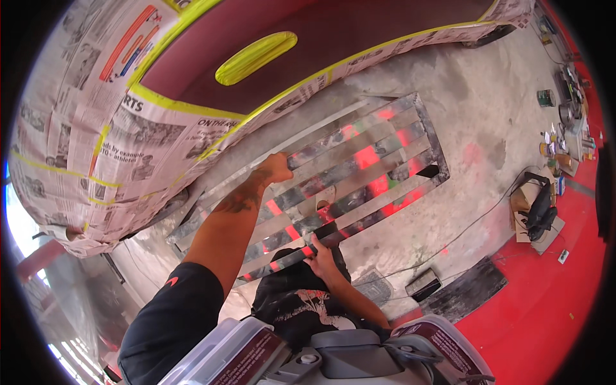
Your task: The person moves a metal bench, picks up a spray gun, and untangles its hose. They then climb onto the bench and apply paint to the roof of the masked car using the spray gun.
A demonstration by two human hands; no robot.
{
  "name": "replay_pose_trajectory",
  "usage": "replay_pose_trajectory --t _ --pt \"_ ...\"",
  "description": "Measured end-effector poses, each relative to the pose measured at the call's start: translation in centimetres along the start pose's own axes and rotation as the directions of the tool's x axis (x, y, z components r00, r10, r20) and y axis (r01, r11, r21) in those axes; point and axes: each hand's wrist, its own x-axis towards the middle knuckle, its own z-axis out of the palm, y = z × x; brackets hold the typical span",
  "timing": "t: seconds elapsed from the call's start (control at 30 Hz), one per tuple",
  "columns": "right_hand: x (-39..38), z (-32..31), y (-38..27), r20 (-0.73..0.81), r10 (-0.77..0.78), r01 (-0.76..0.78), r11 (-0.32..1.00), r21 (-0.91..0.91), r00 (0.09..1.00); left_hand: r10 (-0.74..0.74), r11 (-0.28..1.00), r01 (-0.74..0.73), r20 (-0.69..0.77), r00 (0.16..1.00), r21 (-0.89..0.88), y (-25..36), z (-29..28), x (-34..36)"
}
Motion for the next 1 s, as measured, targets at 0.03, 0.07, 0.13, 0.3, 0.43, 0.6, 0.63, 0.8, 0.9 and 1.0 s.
replay_pose_trajectory --t 0.03,0.07,0.13,0.3,0.43,0.6,0.63,0.8,0.9,1.0 --pt "0.2 0.1 -0.4 -0.030 0.006 -0.006 1.000 -0.011 1.000 0.004 1.000 -0.004 0.003 1.000 -0.030 0.2 -0.1 0.3" --pt "0.4 0.4 -0.7 -0.035 0.002 -0.002 1.000 0.001 0.999 0.011 1.000 -0.011 0.013 1.000 -0.024 0.7 -0.4 0.5" --pt "0.8 0.8 -1.3 -0.117 -0.003 -0.001 1.000 -0.027 0.993 -0.024 0.999 0.025 0.049 0.999 -0.029 1.6 -1.1 1.0" --pt "1.6 2.0 -1.6 -0.098 -0.023 0.021 1.000 -0.023 0.995 -0.027 1.000 0.027 -0.002 1.000 0.015 -0.9 -0.8 2.3" --pt "2.8 2.9 -1.4 -0.118 -0.004 0.000 0.999 -0.034 0.993 -0.025 1.000 0.024 -0.056 0.998 -0.014 -2.9 -1.0 3.1" --pt "2.9 4.4 -1.2 -0.153 -0.024 0.017 0.999 -0.042 0.988 -0.011 0.999 0.010 -0.043 0.999 -0.031 -3.4 -1.8 3.2" --pt "2.6 4.7 -1.1 -0.176 -0.018 0.011 0.999 -0.041 0.984 -0.003 1.000 0.001 -0.057 0.998 -0.022 -3.6 -1.5 3.1" --pt "4.2 5.5 -0.5 -0.188 -0.021 0.011 0.999 -0.053 0.982 -0.014 0.999 0.013 -0.009 1.000 -0.040 -5.4 -2.2 4.7" --pt "4.6 6.0 -0.5 -0.206 -0.036 0.023 0.998 -0.067 0.978 -0.006 0.999 0.005 -0.009 1.000 -0.045 -5.4 -2.5 5.0" --pt "4.5 5.9 -0.6 -0.225 -0.049 0.032 0.996 -0.079 0.973 0.000 0.997 0.001 0.006 1.000 -0.071 -5.4 -2.6 5.3"
